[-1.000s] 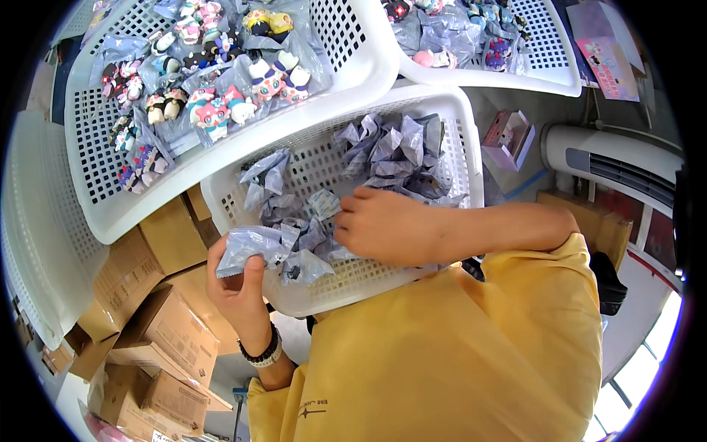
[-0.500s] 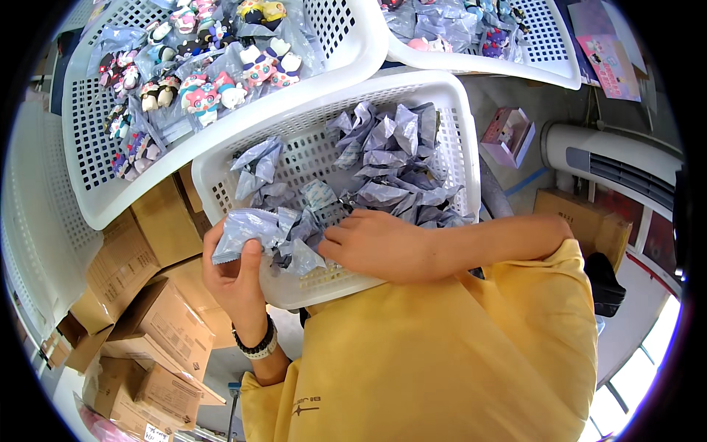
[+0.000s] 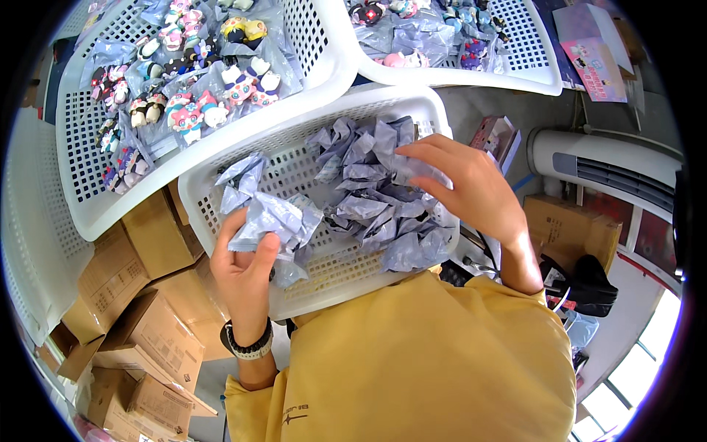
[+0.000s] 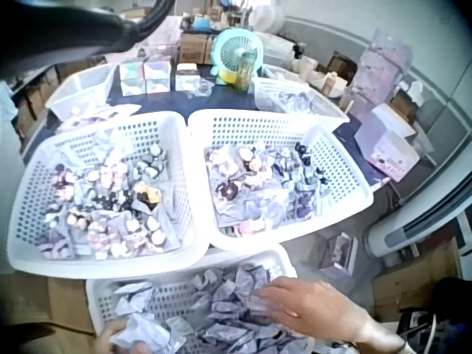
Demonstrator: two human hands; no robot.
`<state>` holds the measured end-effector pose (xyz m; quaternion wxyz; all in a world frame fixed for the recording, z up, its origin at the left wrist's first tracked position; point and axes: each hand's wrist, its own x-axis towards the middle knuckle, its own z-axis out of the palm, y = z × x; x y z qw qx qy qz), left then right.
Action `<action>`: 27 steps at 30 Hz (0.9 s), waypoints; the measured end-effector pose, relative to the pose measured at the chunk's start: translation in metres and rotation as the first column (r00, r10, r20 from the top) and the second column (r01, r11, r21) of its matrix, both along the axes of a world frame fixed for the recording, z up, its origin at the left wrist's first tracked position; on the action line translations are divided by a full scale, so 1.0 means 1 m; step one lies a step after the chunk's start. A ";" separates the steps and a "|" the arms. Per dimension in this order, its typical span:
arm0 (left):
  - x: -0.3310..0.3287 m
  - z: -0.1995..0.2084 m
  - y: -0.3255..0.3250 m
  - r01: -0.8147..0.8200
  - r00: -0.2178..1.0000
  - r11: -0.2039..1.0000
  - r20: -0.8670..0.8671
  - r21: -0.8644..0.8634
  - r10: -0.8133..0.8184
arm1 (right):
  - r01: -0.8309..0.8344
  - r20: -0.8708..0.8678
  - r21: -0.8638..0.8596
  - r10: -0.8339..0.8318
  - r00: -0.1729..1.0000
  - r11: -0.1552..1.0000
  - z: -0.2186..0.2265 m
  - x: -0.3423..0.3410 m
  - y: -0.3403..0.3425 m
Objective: The person unwraps small plastic-wrapped figurines from a basket of wrapped items and places the unwrapped figurines into a separate white basket. The person handles the items one at a time, unwrapping each individually and transferring them to the collection basket.
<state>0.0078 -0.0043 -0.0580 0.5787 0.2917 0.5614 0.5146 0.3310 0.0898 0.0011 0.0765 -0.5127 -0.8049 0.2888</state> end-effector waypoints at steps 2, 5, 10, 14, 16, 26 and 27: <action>0.007 -0.002 0.005 0.027 0.997 1.000 0.066 -0.003 -0.027 | 0.018 -0.004 0.168 -0.017 1.000 0.986 0.004 -0.008 -0.006; 0.019 -0.005 0.010 0.080 0.994 0.995 0.065 0.062 -0.084 | -0.028 -0.082 0.339 0.059 0.995 0.940 0.008 -0.019 -0.007; 0.031 -0.002 0.011 0.112 0.980 0.994 0.169 -0.019 -0.107 | -0.038 -0.517 -0.373 -0.173 0.838 0.927 0.010 -0.058 -0.018; 0.042 0.011 0.014 0.109 0.929 0.989 0.363 -0.104 -0.064 | -0.069 -0.609 -0.266 -0.112 0.786 0.962 -0.004 -0.068 -0.020; 0.047 0.019 0.018 0.150 0.912 0.982 0.400 -0.114 -0.093 | -0.067 -0.603 -0.288 -0.126 0.788 0.955 -0.006 -0.069 -0.019; 0.043 -0.005 0.007 0.116 0.874 0.993 0.476 -0.006 -0.099 | -0.030 -0.730 -0.091 -0.046 0.682 0.995 -0.012 -0.065 -0.025; 0.044 -0.005 0.007 0.108 0.858 0.994 0.508 -0.027 -0.080 | -0.018 -0.716 -0.090 -0.052 0.696 0.996 -0.011 -0.065 -0.026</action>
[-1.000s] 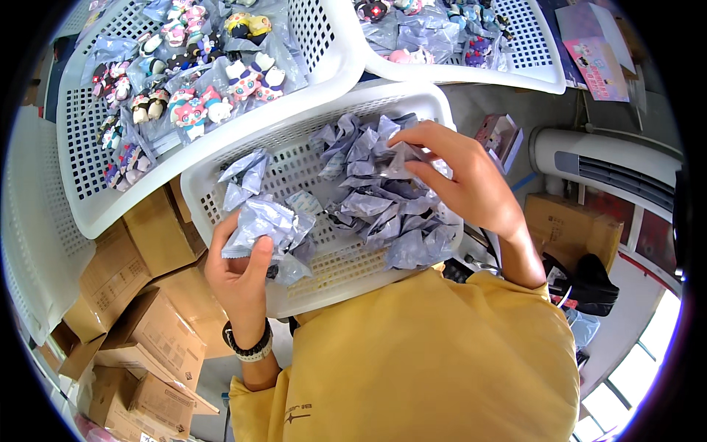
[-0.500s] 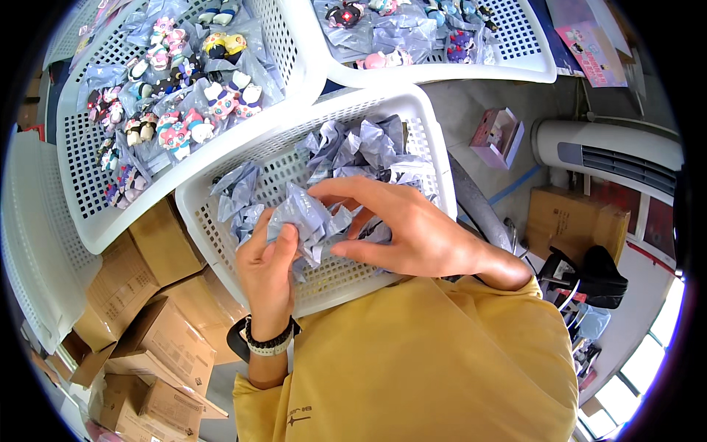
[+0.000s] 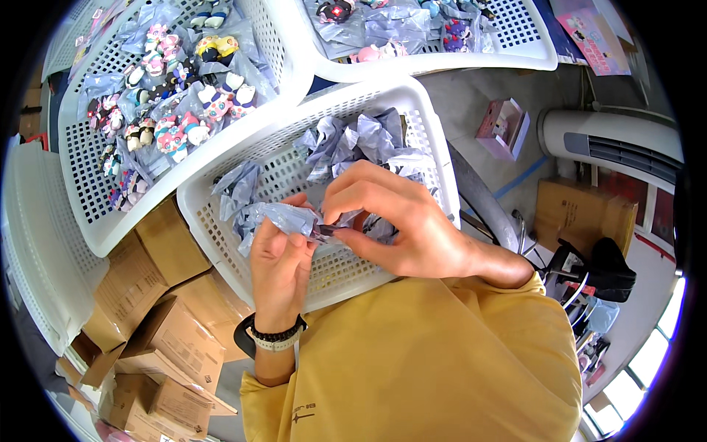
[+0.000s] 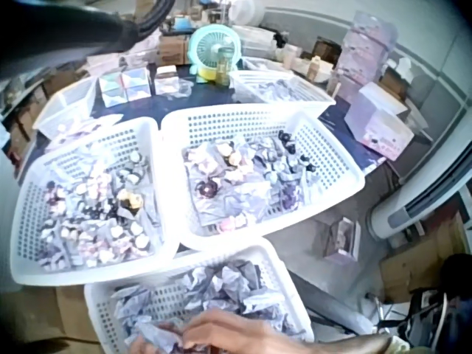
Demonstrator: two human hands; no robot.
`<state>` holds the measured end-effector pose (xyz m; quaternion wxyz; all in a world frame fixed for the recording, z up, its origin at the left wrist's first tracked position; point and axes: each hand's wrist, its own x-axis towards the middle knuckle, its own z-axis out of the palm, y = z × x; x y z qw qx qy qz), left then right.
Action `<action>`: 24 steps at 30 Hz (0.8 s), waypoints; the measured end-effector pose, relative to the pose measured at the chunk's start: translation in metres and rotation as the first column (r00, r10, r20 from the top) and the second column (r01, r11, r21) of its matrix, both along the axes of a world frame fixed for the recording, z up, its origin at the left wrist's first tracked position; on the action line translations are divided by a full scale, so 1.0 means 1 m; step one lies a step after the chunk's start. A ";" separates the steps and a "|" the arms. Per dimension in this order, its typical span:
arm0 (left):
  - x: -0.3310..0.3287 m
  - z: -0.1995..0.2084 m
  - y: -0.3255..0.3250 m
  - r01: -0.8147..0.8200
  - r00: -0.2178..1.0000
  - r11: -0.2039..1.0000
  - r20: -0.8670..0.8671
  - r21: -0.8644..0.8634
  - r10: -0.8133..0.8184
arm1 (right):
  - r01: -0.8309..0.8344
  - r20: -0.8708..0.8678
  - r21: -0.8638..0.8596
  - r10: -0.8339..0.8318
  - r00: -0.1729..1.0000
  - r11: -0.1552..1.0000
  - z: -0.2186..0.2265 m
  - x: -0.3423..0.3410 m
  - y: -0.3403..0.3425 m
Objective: The person unwraps small plastic-wrapped figurines from a basket of wrapped items and places the unwrapped figurines into a separate white basket. The person handles the items one at a time, unwrapping each individually and transferring them to the collection basket.
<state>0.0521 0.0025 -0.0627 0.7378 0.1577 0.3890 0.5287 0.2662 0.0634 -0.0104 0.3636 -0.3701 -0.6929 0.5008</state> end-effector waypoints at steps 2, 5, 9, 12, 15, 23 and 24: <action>0.002 -0.003 -0.002 -0.015 1.000 1.000 0.022 -0.015 0.016 | 0.021 0.040 0.003 -0.021 0.999 1.000 0.004 0.000 -0.004; 0.001 -0.010 -0.007 -0.056 0.998 0.998 0.043 0.003 0.056 | -0.012 0.113 0.079 0.003 0.994 0.997 0.010 0.002 -0.003; 0.004 -0.008 -0.009 -0.132 0.991 0.991 -0.003 0.013 0.132 | 0.021 0.045 0.087 -0.025 0.999 0.996 0.009 -0.003 -0.005; 0.006 -0.002 -0.006 -0.125 0.992 0.990 -0.013 0.064 0.126 | 0.031 0.059 0.092 -0.037 0.998 0.995 0.010 -0.004 -0.006; 0.011 0.006 -0.001 -0.161 0.983 0.987 -0.087 -0.005 0.160 | 0.057 0.060 0.077 -0.062 0.996 0.995 0.009 -0.005 -0.006; 0.012 0.006 0.001 -0.057 0.943 0.977 -0.312 0.205 0.120 | 0.074 0.102 0.018 -0.076 0.992 0.997 0.008 -0.001 -0.004; 0.011 0.005 0.000 -0.016 0.933 0.971 -0.347 0.237 0.100 | 0.081 0.107 0.008 -0.081 0.991 0.997 0.007 0.000 -0.003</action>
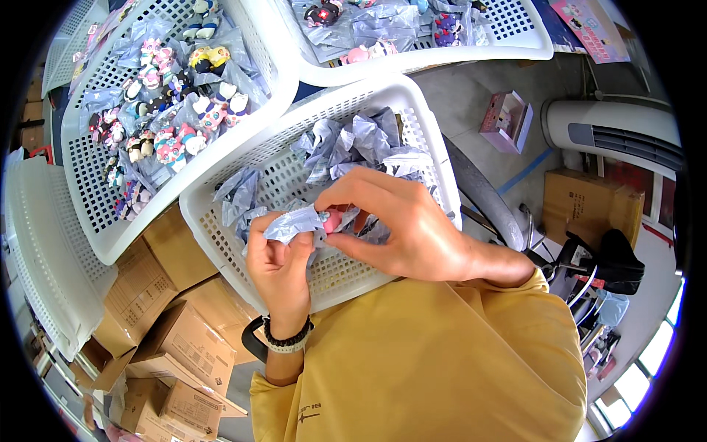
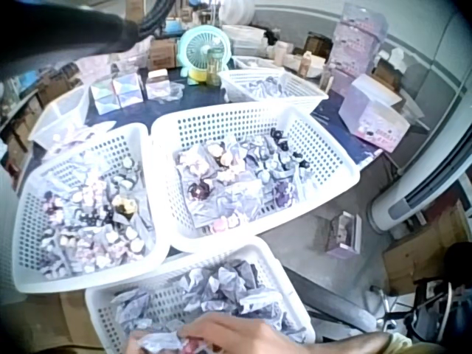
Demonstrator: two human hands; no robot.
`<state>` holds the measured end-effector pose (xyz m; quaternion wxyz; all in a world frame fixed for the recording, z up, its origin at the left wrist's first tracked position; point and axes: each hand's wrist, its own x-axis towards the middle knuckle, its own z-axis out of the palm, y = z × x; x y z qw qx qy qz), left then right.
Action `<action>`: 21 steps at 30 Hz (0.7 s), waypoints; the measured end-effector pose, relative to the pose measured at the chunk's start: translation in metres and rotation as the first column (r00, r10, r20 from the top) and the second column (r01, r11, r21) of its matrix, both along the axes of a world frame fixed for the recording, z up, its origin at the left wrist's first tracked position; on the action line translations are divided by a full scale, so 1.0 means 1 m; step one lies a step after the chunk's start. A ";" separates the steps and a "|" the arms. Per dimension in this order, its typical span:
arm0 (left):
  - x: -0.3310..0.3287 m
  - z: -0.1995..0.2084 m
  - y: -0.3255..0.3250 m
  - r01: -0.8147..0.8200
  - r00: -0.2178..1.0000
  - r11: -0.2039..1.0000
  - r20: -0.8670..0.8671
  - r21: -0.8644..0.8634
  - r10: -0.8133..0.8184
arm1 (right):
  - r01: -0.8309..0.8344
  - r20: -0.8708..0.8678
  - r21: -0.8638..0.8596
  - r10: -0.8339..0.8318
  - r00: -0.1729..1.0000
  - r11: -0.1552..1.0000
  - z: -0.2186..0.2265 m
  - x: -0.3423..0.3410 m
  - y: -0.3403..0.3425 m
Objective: The person unwraps small plastic-wrapped figurines from a basket of wrapped items and places the unwrapped figurines into a separate white basket. The person handles the items one at a time, unwrapping each individually and transferring them to the collection basket.
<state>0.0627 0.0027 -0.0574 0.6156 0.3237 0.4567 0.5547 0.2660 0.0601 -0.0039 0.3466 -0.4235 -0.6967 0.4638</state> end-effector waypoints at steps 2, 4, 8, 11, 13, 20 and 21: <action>0.003 -0.001 0.001 0.012 0.993 1.000 -0.117 -0.022 -0.015 | 0.013 0.009 -0.021 -0.013 1.000 1.000 -0.002 0.001 0.000; 0.005 -0.001 0.000 0.016 0.989 0.999 -0.144 -0.027 -0.020 | 0.058 -0.036 -0.052 -0.060 0.998 0.997 -0.003 0.001 0.001; 0.006 -0.002 -0.001 0.005 0.997 1.000 -0.083 -0.004 -0.005 | 0.097 -0.085 -0.191 -0.115 0.990 0.977 0.002 0.002 0.003; 0.008 0.002 0.000 0.009 0.992 1.000 -0.129 0.001 -0.009 | 0.126 -0.144 -0.195 -0.155 0.977 0.973 -0.005 0.004 0.002; 0.008 0.002 -0.002 0.010 0.981 1.000 -0.196 0.006 -0.008 | 0.163 -0.200 -0.143 -0.190 0.961 0.976 -0.013 0.004 0.003; 0.001 0.020 -0.009 -0.002 0.962 0.993 -0.272 -0.116 -0.030 | 0.110 -0.397 -0.108 -0.144 0.907 0.988 -0.017 0.007 0.009; -0.003 0.021 -0.012 0.000 0.958 0.991 -0.286 -0.136 -0.039 | 0.102 -0.391 -0.095 -0.132 0.911 0.990 -0.018 0.007 0.009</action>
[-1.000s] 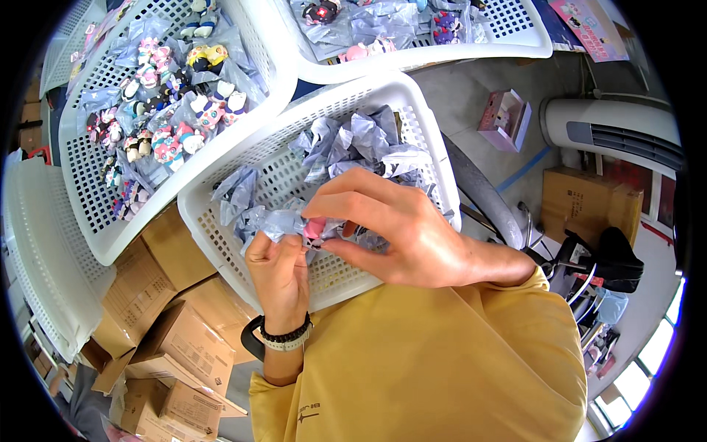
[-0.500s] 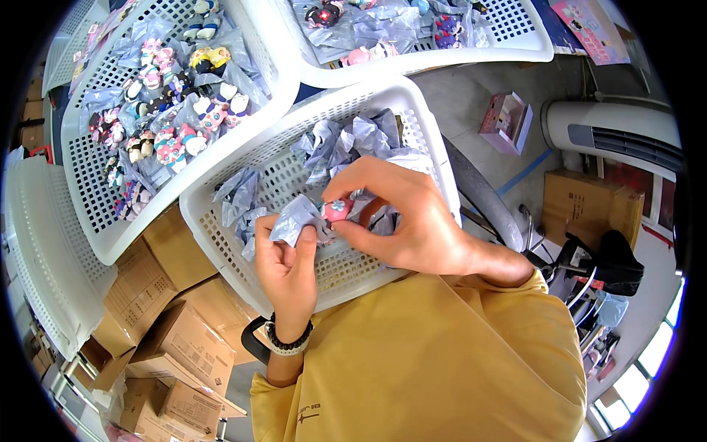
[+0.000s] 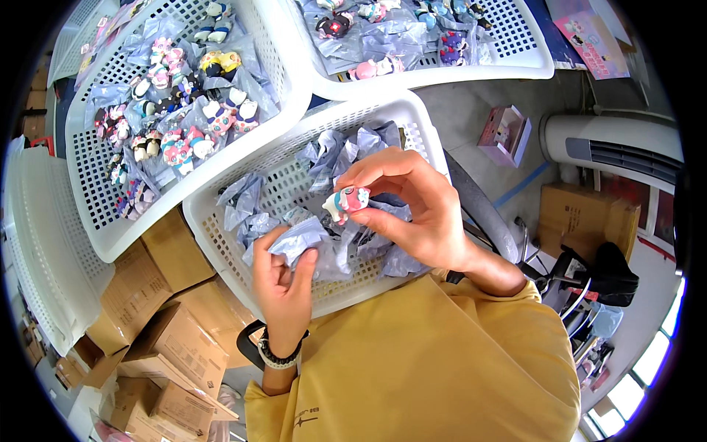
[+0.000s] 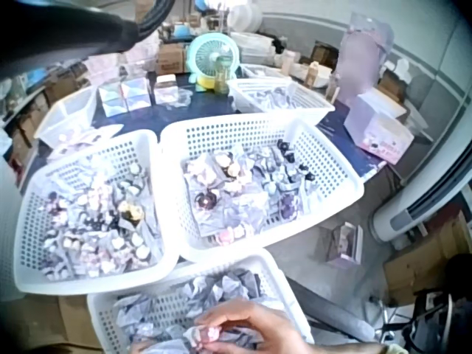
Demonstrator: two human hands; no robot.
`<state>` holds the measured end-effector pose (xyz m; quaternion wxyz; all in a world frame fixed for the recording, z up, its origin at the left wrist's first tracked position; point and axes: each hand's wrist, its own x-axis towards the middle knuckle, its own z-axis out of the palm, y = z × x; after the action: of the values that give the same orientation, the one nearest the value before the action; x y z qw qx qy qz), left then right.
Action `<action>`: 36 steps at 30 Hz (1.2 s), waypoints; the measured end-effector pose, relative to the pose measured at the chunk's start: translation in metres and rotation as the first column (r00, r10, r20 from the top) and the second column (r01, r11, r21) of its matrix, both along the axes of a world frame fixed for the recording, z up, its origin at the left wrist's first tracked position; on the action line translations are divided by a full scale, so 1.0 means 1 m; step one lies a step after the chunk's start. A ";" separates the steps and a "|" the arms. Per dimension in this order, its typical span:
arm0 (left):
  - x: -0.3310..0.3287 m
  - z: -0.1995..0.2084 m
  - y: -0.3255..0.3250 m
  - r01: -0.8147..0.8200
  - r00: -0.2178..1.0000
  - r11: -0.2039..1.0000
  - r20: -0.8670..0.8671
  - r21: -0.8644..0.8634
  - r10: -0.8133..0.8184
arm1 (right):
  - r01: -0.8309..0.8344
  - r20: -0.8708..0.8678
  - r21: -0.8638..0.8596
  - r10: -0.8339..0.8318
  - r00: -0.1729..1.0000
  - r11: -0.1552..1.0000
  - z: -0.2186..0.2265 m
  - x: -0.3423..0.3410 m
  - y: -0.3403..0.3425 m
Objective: The person unwraps small plastic-wrapped figurines from a basket of wrapped items and places the unwrapped figurines into a separate white basket. The person handles the items one at a time, unwrapping each individually and transferring them to the collection basket.
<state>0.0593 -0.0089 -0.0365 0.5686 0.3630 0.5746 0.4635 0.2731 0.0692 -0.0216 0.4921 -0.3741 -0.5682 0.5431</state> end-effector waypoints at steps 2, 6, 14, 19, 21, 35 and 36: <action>-0.014 -0.005 -0.009 0.003 0.995 1.000 -0.101 0.004 -0.002 | -0.021 0.015 0.024 0.021 1.000 0.999 -0.001 0.002 0.002; -0.050 0.003 -0.024 0.046 0.946 0.999 -0.322 -0.017 -0.049 | -0.017 0.052 0.032 0.015 0.999 0.999 -0.004 0.005 -0.001; -0.079 0.032 -0.043 0.425 0.620 0.894 -0.674 -0.143 -0.403 | -0.086 0.098 0.010 0.085 0.992 0.996 -0.002 -0.003 -0.003; -0.050 -0.001 -0.046 0.492 0.314 0.853 -0.877 -0.177 -0.363 | -0.121 0.123 0.026 0.117 0.985 0.992 0.000 -0.009 -0.004; -0.044 -0.006 -0.040 0.489 0.309 0.857 -0.886 -0.163 -0.344 | -0.127 0.135 0.029 0.122 0.983 0.991 0.001 -0.009 -0.005; -0.045 -0.021 -0.019 0.527 0.301 0.836 -0.887 -0.151 -0.349 | -0.195 0.064 -0.097 0.201 0.977 0.976 0.005 -0.001 -0.005; -0.046 -0.020 -0.019 0.545 0.296 0.825 -0.885 -0.152 -0.358 | -0.194 0.033 -0.095 0.198 0.980 0.976 0.003 -0.003 -0.004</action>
<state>0.0137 -0.0277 -0.0564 0.2535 0.7451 0.6126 0.0724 0.2705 0.0655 -0.0189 0.4066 -0.3496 -0.5872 0.6064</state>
